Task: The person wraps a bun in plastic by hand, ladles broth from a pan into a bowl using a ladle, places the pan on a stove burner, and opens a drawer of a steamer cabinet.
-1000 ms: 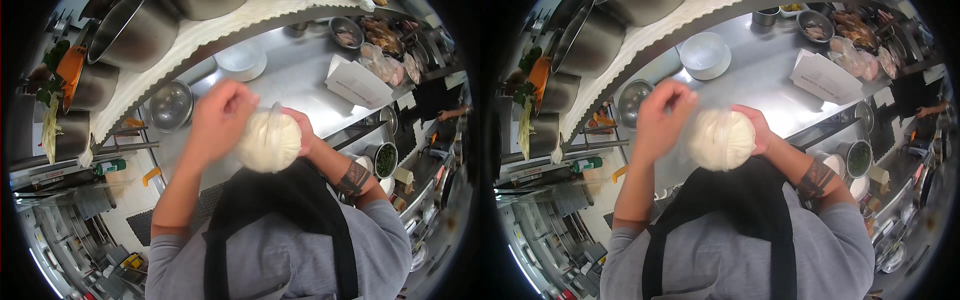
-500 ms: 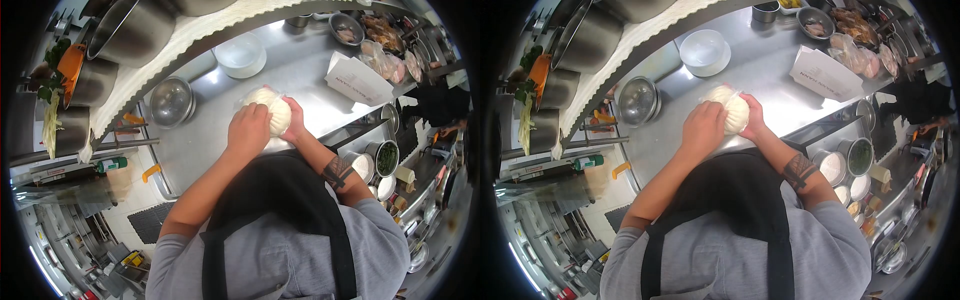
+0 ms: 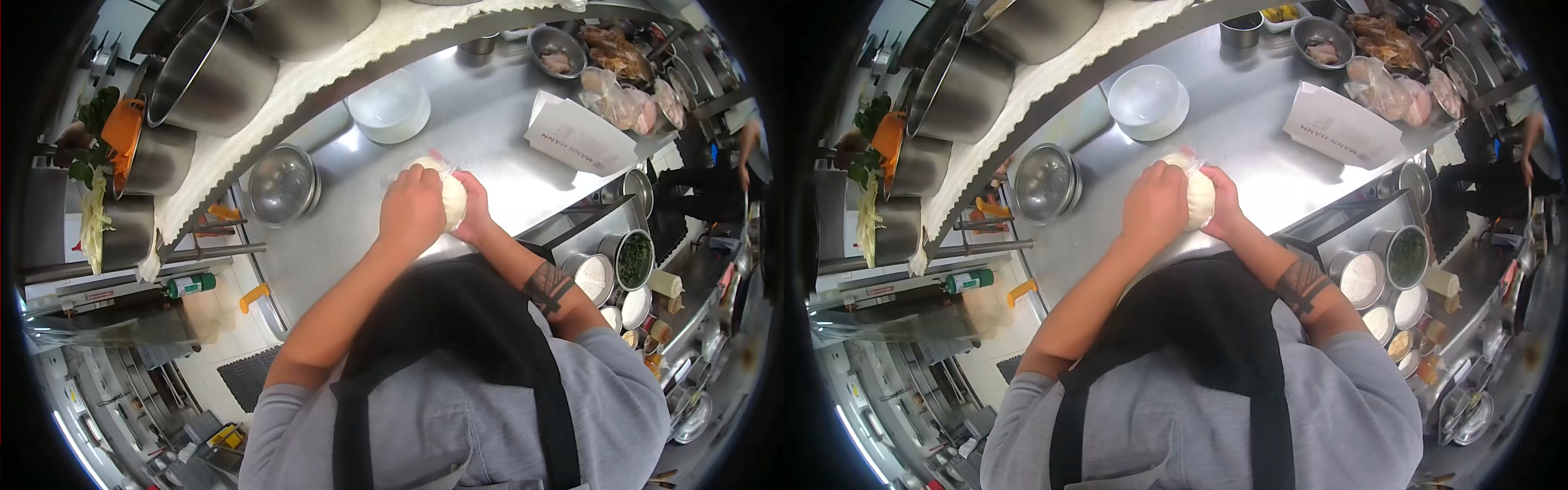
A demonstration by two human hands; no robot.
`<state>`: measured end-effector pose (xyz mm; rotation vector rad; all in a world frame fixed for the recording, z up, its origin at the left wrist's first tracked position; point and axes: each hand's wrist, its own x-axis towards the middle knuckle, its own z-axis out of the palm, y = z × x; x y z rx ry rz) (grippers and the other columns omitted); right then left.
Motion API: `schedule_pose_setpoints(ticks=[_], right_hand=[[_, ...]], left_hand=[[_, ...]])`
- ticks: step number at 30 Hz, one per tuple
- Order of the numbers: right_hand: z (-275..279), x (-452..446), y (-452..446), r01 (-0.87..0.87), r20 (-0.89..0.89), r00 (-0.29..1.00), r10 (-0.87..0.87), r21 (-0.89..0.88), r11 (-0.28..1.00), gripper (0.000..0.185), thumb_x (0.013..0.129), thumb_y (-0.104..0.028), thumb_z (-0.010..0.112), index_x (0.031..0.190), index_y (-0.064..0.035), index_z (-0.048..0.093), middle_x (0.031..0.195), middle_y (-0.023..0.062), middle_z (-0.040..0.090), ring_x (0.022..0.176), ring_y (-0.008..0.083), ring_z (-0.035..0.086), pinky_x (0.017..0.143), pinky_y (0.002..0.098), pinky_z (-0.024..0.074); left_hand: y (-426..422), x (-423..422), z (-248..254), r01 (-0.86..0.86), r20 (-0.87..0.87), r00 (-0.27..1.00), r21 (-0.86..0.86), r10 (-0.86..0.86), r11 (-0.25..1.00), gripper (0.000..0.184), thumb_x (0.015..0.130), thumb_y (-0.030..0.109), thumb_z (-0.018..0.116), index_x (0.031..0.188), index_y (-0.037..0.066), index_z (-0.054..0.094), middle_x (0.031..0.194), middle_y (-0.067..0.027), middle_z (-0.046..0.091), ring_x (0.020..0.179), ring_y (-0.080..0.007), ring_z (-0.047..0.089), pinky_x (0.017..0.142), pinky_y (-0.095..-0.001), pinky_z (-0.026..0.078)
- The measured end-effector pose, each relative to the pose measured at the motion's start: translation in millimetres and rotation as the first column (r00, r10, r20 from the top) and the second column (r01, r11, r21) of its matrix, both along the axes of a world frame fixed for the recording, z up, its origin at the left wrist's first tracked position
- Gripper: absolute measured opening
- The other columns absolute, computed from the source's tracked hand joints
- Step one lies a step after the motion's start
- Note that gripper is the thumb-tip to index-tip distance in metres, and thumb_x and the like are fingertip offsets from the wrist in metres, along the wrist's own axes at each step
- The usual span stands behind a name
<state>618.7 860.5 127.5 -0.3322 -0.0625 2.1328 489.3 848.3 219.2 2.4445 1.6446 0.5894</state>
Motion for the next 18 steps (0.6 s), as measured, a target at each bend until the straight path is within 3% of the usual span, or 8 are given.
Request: schedule_pose_setpoints(ticks=[7, 9, 12, 14, 15, 17, 18], right_hand=[[-3.6, -8.6, -3.7, 0.084, 0.030, 0.996, -0.083, -0.046, 0.995, 0.051, 0.104, -0.030, 0.035, 0.153, -0.0165, 0.042, 0.140, 0.0134, 0.059, 0.126, 0.0314, 0.059, 0.109, 0.0456, 0.0467], [3.7, -12.0, -8.4, 0.153, 0.118, 0.982, -0.144, -0.076, 0.985, 0.048, 0.107, -0.035, 0.036, 0.149, -0.0126, 0.046, 0.138, 0.0144, 0.060, 0.126, 0.0320, 0.059, 0.110, 0.0461, 0.0462], [-3.3, -11.3, -6.3, 0.086, 0.126, 0.989, -0.074, -0.095, 0.992, 0.049, 0.109, -0.040, 0.036, 0.143, -0.0071, 0.051, 0.136, 0.0157, 0.062, 0.125, 0.0334, 0.059, 0.110, 0.0466, 0.0457], [-6.2, -13.4, -4.0, 0.103, 0.179, 0.981, -0.075, -0.151, 0.983, 0.050, 0.109, -0.040, 0.035, 0.139, -0.0051, 0.054, 0.134, 0.0161, 0.063, 0.123, 0.0340, 0.060, 0.109, 0.0468, 0.0460], [-9.5, -14.7, -6.0, 0.125, 0.231, 0.970, -0.073, -0.218, 0.968, 0.051, 0.110, -0.041, 0.033, 0.136, -0.0032, 0.056, 0.132, 0.0165, 0.064, 0.122, 0.0346, 0.061, 0.109, 0.0471, 0.0462], [-24.6, -14.6, -8.0, 0.103, 0.232, 0.972, -0.049, -0.227, 0.968, 0.051, 0.110, -0.040, 0.033, 0.134, -0.0034, 0.057, 0.131, 0.0167, 0.064, 0.121, 0.0344, 0.062, 0.109, 0.0473, 0.0465], [-31.7, -16.7, -2.2, 0.082, 0.229, 0.973, -0.026, -0.240, 0.967, 0.050, 0.110, -0.040, 0.033, 0.133, -0.0035, 0.058, 0.130, 0.0169, 0.065, 0.120, 0.0342, 0.062, 0.108, 0.0476, 0.0468]], left_hand=[[-17.1, 12.9, -2.9, 0.030, 0.120, 0.993, -0.089, -0.019, 0.996, 0.016, 0.077, 0.001, 0.063, 0.091, 0.001, 0.057, 0.094, -0.0179, 0.062, 0.087, -0.0359, 0.062, 0.085, -0.0465, 0.049], [-19.4, 13.0, -3.7, 0.036, 0.106, 0.994, -0.105, -0.025, 0.994, 0.015, 0.078, 0.001, 0.063, 0.092, 0.001, 0.057, 0.092, -0.0180, 0.062, 0.087, -0.0371, 0.061, 0.087, -0.0475, 0.048], [-16.2, 8.6, -7.8, 0.042, 0.126, 0.992, -0.179, -0.020, 0.983, 0.014, 0.079, 0.000, 0.062, 0.091, 0.000, 0.055, 0.092, -0.0198, 0.064, 0.087, -0.0402, 0.063, 0.085, -0.0493, 0.048], [-15.9, 7.5, -12.8, -0.034, 0.128, 0.989, -0.328, 0.080, 0.944, 0.011, 0.084, 0.005, 0.062, 0.093, 0.000, 0.057, 0.093, -0.0235, 0.066, 0.089, -0.0441, 0.065, 0.083, -0.0525, 0.050], [-16.1, 7.3, -14.6, -0.037, 0.130, 0.988, -0.316, 0.082, 0.948, 0.011, 0.084, 0.005, 0.062, 0.093, 0.000, 0.057, 0.093, -0.0235, 0.066, 0.089, -0.0441, 0.065, 0.083, -0.0525, 0.050], [-13.3, 4.8, -19.5, -0.080, 0.225, 0.955, -0.434, 0.194, 0.898, 0.013, 0.090, 0.011, 0.061, 0.096, 0.000, 0.058, 0.097, -0.0286, 0.067, 0.092, -0.0466, 0.066, 0.081, -0.0550, 0.051], [-12.8, 0.8, -44.5, -0.072, 0.225, 0.962, -0.338, 0.155, 0.938, 0.017, 0.094, 0.016, 0.059, 0.099, 0.000, 0.059, 0.099, -0.0295, 0.068, 0.094, -0.0465, 0.066, 0.082, -0.0551, 0.051]])
